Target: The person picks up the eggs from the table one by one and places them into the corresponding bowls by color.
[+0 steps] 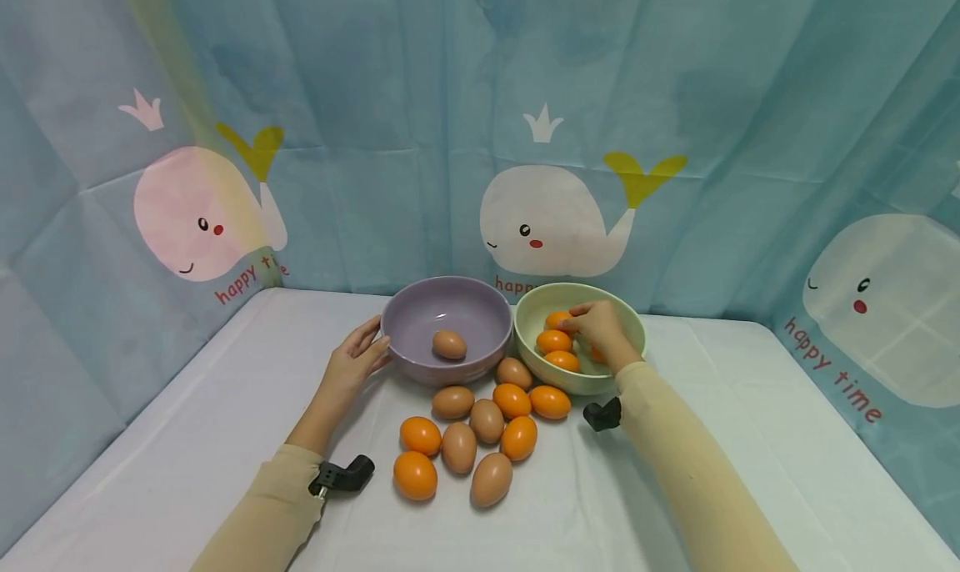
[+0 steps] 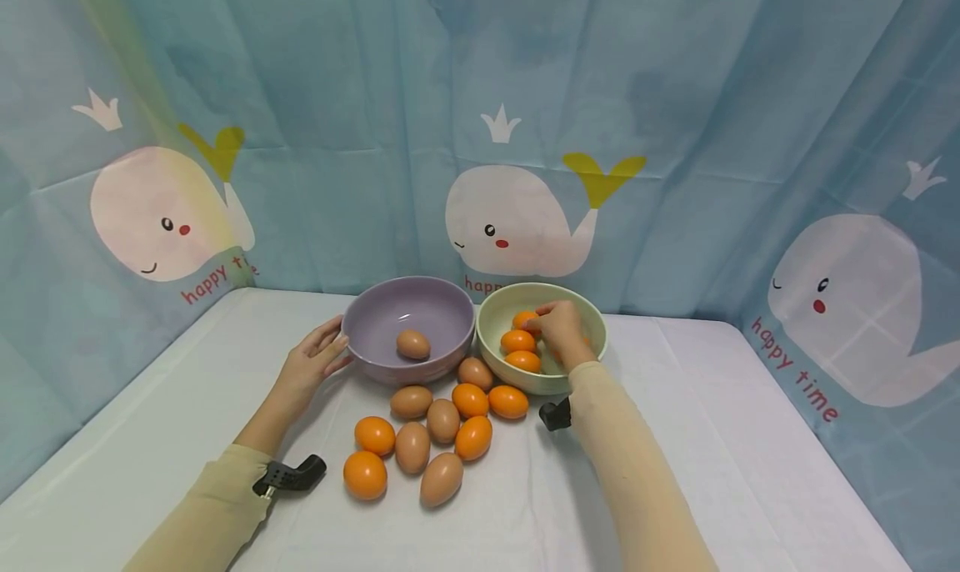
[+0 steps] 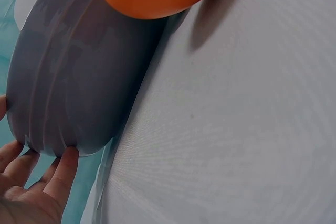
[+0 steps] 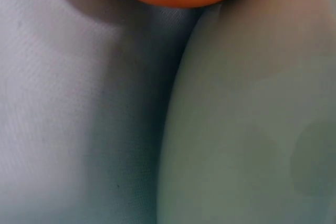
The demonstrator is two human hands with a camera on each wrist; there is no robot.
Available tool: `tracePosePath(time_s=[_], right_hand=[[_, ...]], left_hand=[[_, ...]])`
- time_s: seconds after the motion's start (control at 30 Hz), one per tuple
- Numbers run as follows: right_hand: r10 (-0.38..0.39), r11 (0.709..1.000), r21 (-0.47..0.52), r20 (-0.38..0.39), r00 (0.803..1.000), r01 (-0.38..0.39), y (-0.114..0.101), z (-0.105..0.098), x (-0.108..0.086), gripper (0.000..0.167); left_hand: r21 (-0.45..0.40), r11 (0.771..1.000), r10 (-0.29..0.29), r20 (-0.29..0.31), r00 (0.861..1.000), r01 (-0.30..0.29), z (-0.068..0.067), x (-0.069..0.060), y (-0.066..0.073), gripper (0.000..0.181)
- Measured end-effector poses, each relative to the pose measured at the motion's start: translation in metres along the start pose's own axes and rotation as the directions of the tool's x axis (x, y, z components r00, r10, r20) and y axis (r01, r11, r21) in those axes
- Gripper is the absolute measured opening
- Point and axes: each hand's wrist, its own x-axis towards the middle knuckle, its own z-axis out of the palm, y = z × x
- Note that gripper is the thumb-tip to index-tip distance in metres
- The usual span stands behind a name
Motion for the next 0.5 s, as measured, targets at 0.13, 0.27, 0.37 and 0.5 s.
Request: tracePosePath(time_s=[0.13,0.27,0.37,0.5], right_hand=[[0.006,0.999,0.043,-0.036,0.999,-0.004,-0.005,-0.003,-0.005,0.044],[-0.011,0.993,0.117,-0.067,0.998,0.019,-0.014,-0.007,-0.016,0.043],[-0.035,0.984,0.171,-0.065,0.997,0.045,-0.017,-0.012,-0.025,0.043],[-0.072,0.982,0.175,-0.038,0.997,0.078,-0.018,-0.021,-0.042,0.046]], left_hand=[[0.0,1.0,-0.003,-0.004,1.0,0.003,0.0,-0.001,0.001,0.066],[0.0,1.0,-0.004,-0.014,1.0,0.004,-0.001,-0.001,0.002,0.065],[0.001,1.0,0.0,-0.012,1.0,0.0,0.0,-0.001,0.002,0.065],[0.003,1.0,-0.001,-0.005,1.0,0.001,0.001,-0.001,0.002,0.065]])
